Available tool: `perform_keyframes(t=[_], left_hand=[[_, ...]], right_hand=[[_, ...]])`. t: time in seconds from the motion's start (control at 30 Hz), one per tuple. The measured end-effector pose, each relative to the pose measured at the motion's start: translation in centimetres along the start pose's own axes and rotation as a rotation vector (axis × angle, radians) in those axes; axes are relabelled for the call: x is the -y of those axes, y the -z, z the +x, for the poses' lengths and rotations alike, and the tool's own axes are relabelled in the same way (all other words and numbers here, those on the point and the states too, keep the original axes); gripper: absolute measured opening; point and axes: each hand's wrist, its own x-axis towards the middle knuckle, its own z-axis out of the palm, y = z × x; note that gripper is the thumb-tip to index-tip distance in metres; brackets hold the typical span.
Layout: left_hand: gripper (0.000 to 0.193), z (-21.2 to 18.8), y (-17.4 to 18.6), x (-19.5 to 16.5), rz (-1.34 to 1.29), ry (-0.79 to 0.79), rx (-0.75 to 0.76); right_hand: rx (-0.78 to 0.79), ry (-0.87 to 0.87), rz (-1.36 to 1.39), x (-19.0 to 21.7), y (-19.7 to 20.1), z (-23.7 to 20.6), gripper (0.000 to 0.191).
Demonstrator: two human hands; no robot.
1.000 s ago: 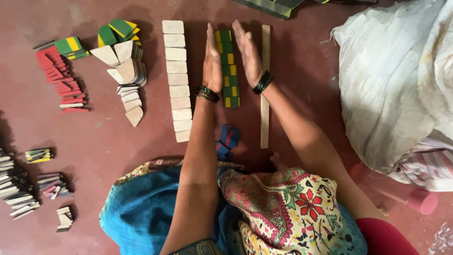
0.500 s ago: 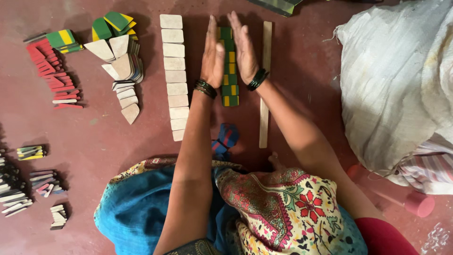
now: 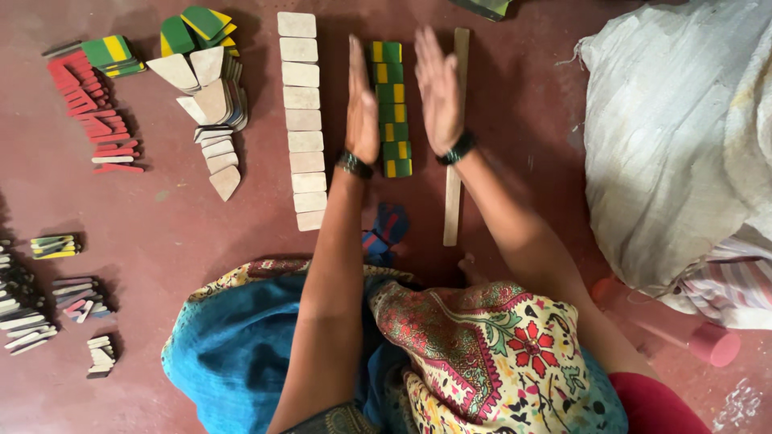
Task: The person sits on the floor of a workshop and picks up small painted wooden pieces one at a time, aligning and stacking the green and yellow pieces into a straight column, then begins handling blue pieces nearby. Plain wooden pieces and a stick lie beside the work area.
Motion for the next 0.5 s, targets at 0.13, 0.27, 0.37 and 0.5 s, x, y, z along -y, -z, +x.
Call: perform_keyframes(t=[0.13,0.27,0.37,0.5], left_hand=[[0.103,-4.4,-0.4,-1.0,-0.006,0.047,-0.012],[0.109,-7.4,-0.8,-2.4,-0.038,0.082,-0.021],[0.109,-7.7,-0.9,-2.6,-0.042,0.074,0.008],[0.108,-7.4,-0.9,-2.3,-0.015,0.079,0.024]], right_hand=[[-0.04,0.002,-0.045,-1.1,0.2,-5.8,0.08],[-0.092,0.043,-0.04,-3.2,-0.5,-7.8,0.08],[-0.077,0.053,-0.083,-4.2,-1.2,-7.7,0.081],[-0.094,0.047,-0.095,-4.6,-1.8,-7.5,0.081]])
